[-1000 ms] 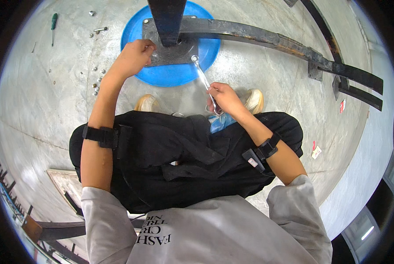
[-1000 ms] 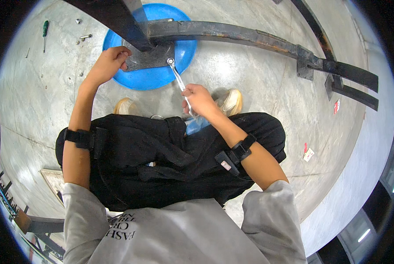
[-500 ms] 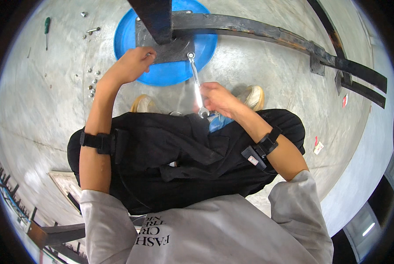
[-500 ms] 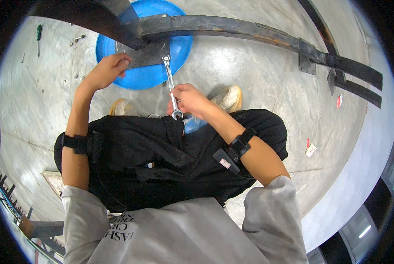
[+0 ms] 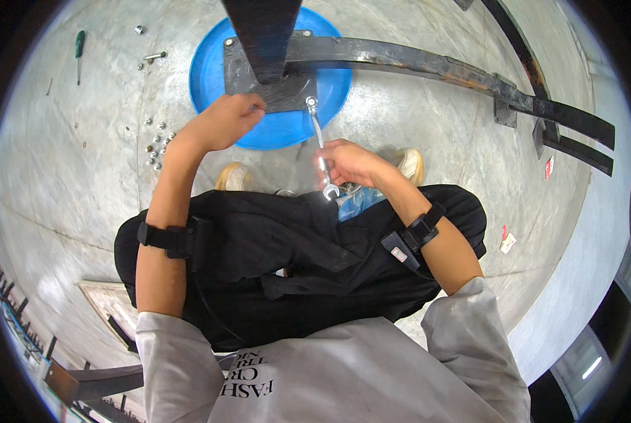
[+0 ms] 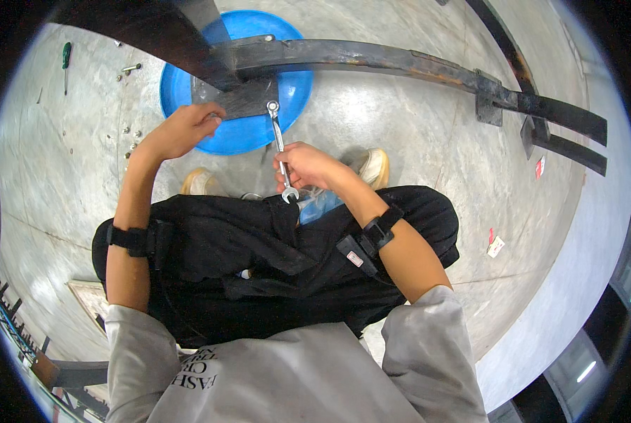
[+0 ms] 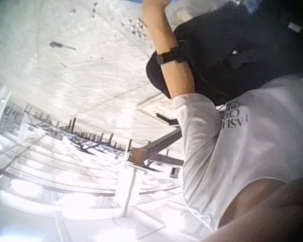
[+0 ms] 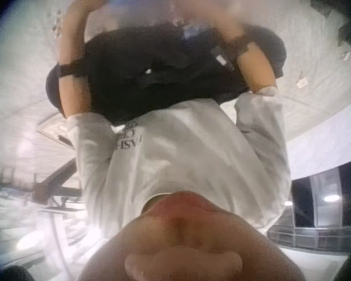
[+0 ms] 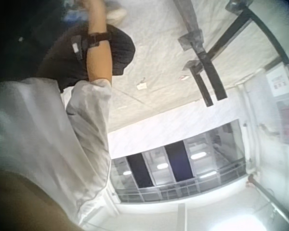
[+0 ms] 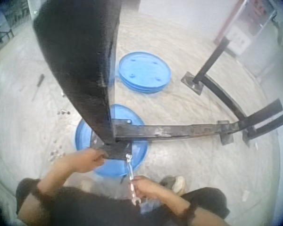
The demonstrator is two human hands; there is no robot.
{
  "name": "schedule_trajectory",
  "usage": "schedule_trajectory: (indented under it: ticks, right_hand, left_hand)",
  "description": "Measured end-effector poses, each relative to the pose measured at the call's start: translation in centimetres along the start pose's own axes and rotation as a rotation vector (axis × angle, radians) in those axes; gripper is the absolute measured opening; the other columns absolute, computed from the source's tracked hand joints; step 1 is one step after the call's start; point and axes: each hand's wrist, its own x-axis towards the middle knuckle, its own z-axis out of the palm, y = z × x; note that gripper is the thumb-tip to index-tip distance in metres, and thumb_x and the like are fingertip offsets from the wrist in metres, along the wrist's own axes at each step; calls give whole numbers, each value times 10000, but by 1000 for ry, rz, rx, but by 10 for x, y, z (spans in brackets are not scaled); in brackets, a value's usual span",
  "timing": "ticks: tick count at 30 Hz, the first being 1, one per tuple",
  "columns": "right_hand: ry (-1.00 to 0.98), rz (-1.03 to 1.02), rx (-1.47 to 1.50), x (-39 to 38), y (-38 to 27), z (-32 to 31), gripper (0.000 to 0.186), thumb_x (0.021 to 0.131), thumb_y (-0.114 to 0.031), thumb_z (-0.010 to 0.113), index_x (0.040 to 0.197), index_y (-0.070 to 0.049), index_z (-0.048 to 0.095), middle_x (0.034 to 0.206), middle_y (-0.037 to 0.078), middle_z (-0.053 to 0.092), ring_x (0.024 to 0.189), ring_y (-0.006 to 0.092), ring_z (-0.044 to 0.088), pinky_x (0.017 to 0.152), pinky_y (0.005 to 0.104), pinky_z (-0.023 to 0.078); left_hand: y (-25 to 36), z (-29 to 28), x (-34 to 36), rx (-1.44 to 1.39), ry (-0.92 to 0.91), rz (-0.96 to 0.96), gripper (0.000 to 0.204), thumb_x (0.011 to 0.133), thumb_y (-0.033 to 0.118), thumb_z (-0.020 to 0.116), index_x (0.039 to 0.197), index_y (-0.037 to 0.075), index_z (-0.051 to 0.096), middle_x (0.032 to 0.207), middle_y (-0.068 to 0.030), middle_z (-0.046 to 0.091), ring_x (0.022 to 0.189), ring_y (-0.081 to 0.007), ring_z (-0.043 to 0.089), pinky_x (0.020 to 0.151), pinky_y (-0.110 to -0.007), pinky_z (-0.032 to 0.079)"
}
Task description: The person uses a wrench to tighten a bolt on a metal furniture frame while sitting on the floor.
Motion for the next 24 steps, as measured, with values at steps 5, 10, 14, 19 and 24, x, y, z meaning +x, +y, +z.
schedule_trajectory:
  ticks: [5,10,14,19,24]
  right_hand:
    - [77,-49,54,7,15,6,178,908,-212,422,904,-45,482,724,43,522,563,188,562,562,321,494]
    - [53,-145,334,10,27,15,230,912,-260,426,839,-43,447,610,35,410,483,160,422,530,353,484]
    - [151,-235,245,15,28,26,256,926,-278,387,753,-90,383,547,-1,332,406,112,329,441,335,442]
    - [167,-229,322,10,26,21,249,916,-268,430,755,-80,408,545,6,355,422,124,355,401,300,375]
    - [143,-233,307,13,23,22,230,918,-255,427,776,-74,416,549,8,371,425,121,370,376,290,368]
  left_hand:
    - [-6,18,5,300,181,104,420,773,251,597,1086,-12,500,1012,-228,553,951,-354,542,803,-393,431]
    - [-12,19,-1,461,492,-249,774,631,294,722,1138,-146,336,1143,-280,419,1108,-423,390,907,-390,388]
    - [-59,26,7,319,632,-374,858,597,290,744,1147,-187,289,1176,-356,337,1128,-471,321,930,-407,371]
    - [-59,26,15,116,883,-429,769,672,274,688,1165,-179,308,1071,-356,412,1047,-462,408,896,-399,388]
    - [-90,29,35,145,1082,-356,385,803,173,523,1095,-72,470,992,-273,515,936,-409,497,837,-420,409]
